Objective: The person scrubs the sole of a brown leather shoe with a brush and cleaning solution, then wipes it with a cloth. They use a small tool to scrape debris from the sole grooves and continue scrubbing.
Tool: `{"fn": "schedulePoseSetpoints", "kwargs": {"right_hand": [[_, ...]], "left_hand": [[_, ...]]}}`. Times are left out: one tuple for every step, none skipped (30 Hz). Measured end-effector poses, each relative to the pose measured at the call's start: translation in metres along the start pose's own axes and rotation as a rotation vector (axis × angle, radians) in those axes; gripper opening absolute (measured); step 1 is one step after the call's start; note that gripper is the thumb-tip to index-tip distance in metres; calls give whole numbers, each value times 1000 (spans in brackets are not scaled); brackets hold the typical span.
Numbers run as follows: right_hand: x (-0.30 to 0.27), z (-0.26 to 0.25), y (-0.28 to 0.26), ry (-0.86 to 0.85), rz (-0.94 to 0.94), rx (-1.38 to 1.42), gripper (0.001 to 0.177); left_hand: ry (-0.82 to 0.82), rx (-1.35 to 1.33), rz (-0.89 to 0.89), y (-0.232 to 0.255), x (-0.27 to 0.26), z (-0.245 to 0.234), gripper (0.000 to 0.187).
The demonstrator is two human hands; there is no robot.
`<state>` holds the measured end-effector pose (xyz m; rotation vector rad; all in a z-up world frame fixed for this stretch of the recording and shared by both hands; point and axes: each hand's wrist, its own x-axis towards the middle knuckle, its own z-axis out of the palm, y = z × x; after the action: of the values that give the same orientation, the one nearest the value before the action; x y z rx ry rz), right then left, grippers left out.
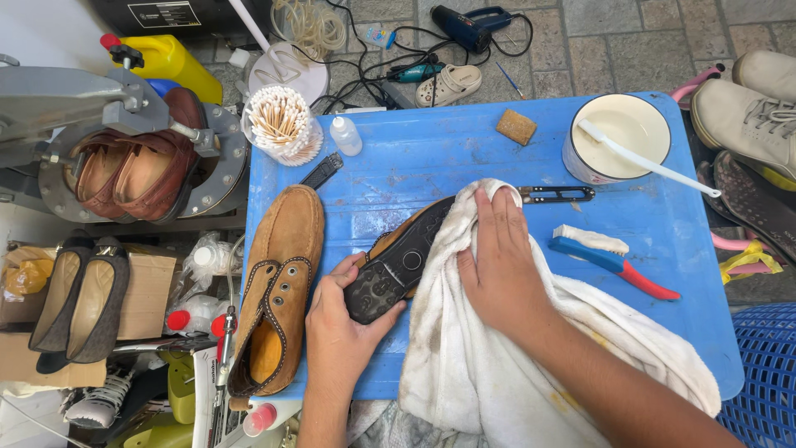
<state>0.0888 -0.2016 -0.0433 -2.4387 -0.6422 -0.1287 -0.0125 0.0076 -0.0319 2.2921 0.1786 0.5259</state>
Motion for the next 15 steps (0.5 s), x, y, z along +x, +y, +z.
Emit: {"fn": "schedulePoseSetpoints", "kwargs": {"right_hand": [[-2,2,-2,-16,-1,-21,78],[-4,3,-4,-14,-6,-43,79],[-6,6,-6,-13,-10,-65,80],[-10,8,-9,-12,-14,-86,81],[-14,11,-14,-1,-24,-79,84],[-18,15,-21,10,-35,-71,87],[-24,18,-29,21,-47,-62,91],[-31,21,-37,0,-78,-37,91],[-39,23,-46,-22,-110,-13,92],[-43,23,-50,-45,-141,12,92],[-42,23,-50,-74,-128,39,92],[-41,21,-49,-103,-115,66,91],[-42,20,-47,-132,-97,92,90],[-38,18,-42,-110,-77,83,91],[-28,15,-34,-88,-59,72,91]], "left_hand": [[-6,10,-5,0,2,0,69],[-12,20,-10,1,3,0,68],[-18,30,-16,1,5,0,68],[-29,47,-18,1,6,0,68],[-40,64,-19,0,8,0,68],[-50,81,-21,0,10,0,68],[-60,77,-28,0,11,-1,67],[-71,73,-34,-1,13,-1,65],[-81,69,-42,-1,14,-2,63],[-84,52,-37,-1,13,-3,64],[-82,35,-30,-1,12,-4,64],[-81,18,-24,-1,12,-5,65],[-84,20,-22,-2,11,-5,66],[-88,23,-21,-2,10,-4,67],[-88,25,-19,-3,10,-4,68]]}}
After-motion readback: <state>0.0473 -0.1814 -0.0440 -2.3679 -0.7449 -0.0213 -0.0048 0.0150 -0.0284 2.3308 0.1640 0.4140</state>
